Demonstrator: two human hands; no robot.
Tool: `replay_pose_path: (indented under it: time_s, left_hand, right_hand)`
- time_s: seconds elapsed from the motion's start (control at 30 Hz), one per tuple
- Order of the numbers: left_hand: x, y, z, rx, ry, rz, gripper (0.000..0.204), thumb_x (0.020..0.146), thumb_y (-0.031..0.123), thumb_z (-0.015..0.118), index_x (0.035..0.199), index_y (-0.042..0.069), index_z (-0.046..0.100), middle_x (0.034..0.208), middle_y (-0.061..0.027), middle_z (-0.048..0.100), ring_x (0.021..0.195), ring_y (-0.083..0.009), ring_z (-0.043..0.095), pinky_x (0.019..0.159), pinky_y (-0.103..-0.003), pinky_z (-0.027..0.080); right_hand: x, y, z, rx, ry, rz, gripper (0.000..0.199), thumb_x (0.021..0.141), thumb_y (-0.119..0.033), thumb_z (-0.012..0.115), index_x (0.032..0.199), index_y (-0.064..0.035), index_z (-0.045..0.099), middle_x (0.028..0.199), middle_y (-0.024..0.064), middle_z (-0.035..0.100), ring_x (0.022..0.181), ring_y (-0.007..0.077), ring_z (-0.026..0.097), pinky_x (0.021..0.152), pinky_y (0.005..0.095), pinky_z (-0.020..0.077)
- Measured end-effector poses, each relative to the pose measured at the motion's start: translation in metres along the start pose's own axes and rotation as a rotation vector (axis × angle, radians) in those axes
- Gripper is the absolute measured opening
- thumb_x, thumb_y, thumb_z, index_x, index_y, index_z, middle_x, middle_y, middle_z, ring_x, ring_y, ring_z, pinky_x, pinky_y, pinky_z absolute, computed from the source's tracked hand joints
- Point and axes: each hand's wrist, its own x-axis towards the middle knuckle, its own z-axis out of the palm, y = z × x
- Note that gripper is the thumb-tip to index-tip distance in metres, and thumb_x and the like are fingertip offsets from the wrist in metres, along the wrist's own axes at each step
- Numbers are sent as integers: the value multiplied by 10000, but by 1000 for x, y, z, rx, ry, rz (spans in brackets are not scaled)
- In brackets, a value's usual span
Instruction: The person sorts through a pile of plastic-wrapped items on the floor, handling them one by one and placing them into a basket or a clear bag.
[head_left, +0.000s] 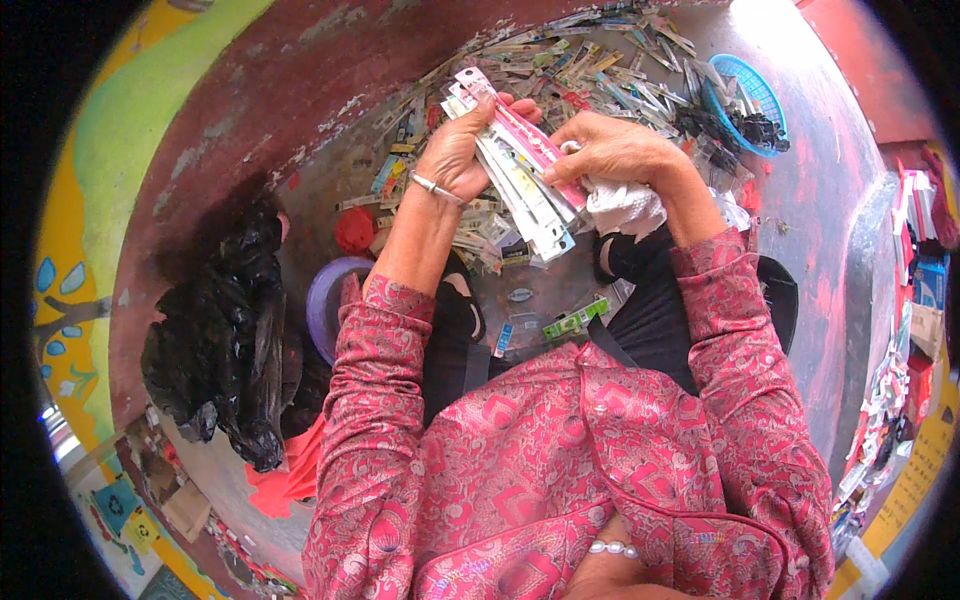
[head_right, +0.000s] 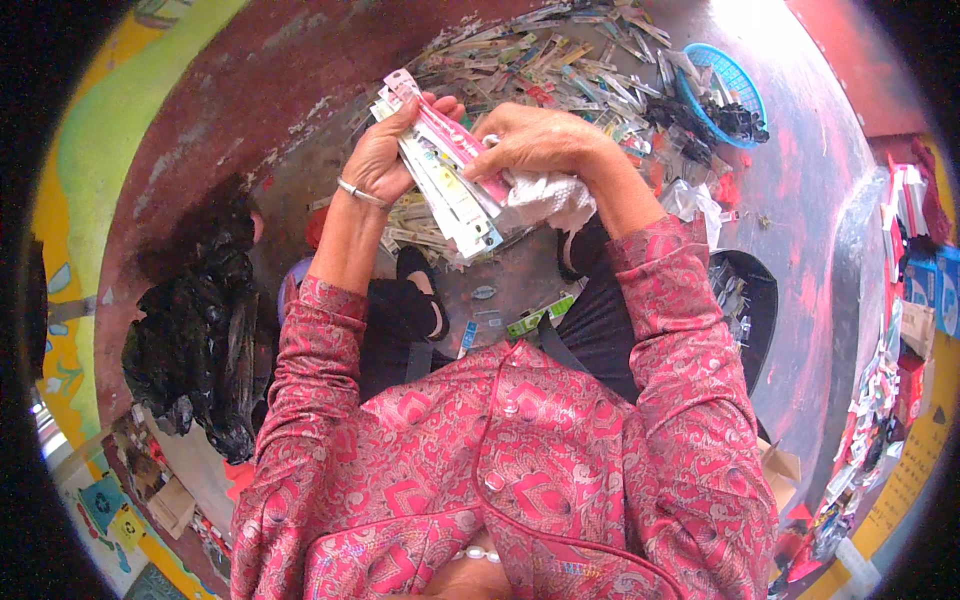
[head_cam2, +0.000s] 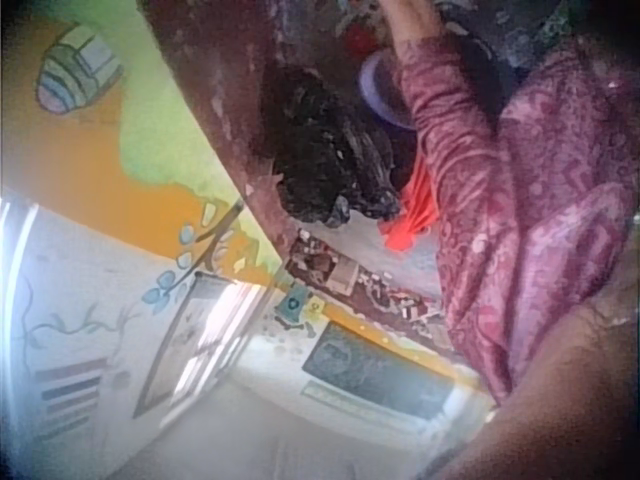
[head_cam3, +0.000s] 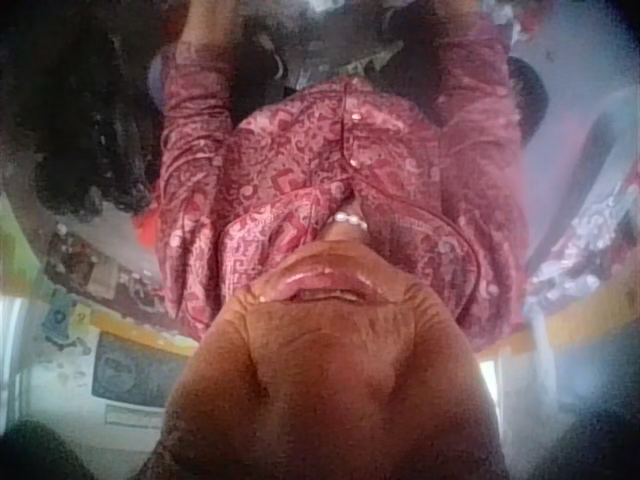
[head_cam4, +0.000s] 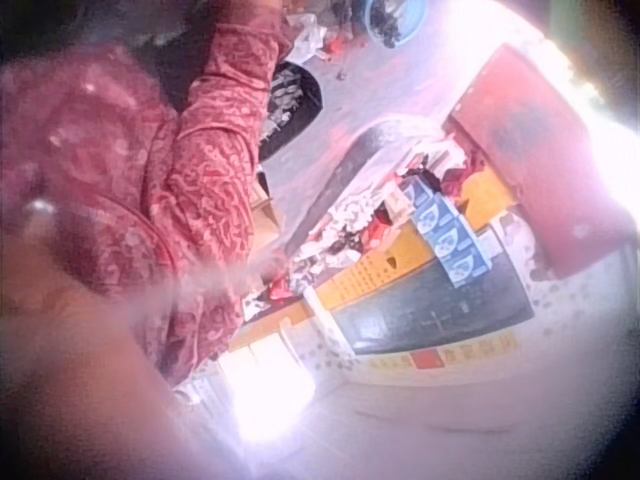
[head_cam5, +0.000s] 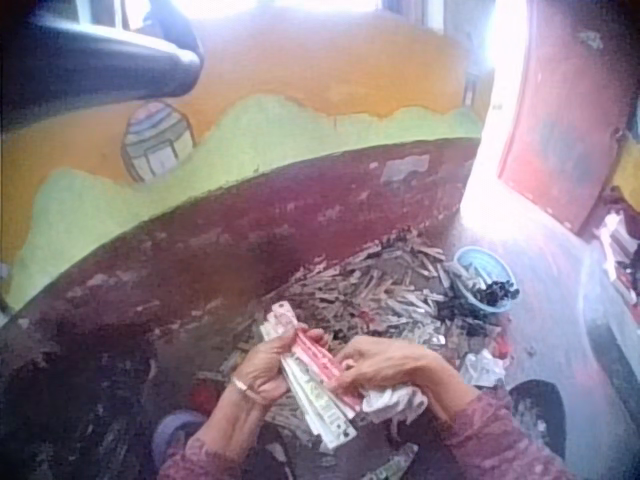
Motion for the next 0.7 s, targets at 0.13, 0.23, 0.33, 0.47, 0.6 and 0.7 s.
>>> replay_pose_path:
  time_s: [0.13,0.23,0.33,0.47,0.6,0.7]
  left_hand:
    - [4,-4,3,-26,171,8,205,877,151,453,1007,-7,452,1065,-235,527,1055,-350,481,904,-485,396]
    - [14,-14,-7,39,192,38,186,885,144,434,977,-11,480,1012,-198,552,953,-307,540,835,-443,453]
    - [28,-21,-28,12,-24,47,184,860,114,472,978,-20,516,999,-145,570,862,-233,586,784,-357,498]
    - [18,1,-22,-160,208,-2,197,867,120,455,993,-28,482,1090,-190,529,1033,-301,499,916,-438,403]
    - [11,24,-18,-201,335,199,154,906,186,380,950,47,429,1091,-209,517,1063,-349,466,911,-558,345]
    - [4,40,-25,-252,368,345,176,913,182,365,958,20,417,1073,-218,517,1069,-342,462,910,-517,374]
  right_hand:
    - [5,12,-23,-260,471,-39,349,691,-299,657,851,10,629,644,47,576,639,107,549,572,249,432]
    - [19,12,-18,254,905,-295,247,716,-266,635,786,-29,642,690,123,625,653,208,620,603,288,480]
    - [32,-16,28,-58,1001,-604,158,740,-197,594,781,-45,582,725,138,580,680,269,591,601,339,474]
    - [42,1,64,-368,758,-702,119,762,-110,537,837,-44,473,827,123,478,682,330,530,609,373,446]
    - [20,15,58,-531,638,-622,88,753,-97,533,807,-53,478,773,125,468,675,320,536,559,389,443]
    - [9,25,46,-733,623,-521,94,733,-94,540,803,-58,489,785,124,483,671,315,549,564,381,450]
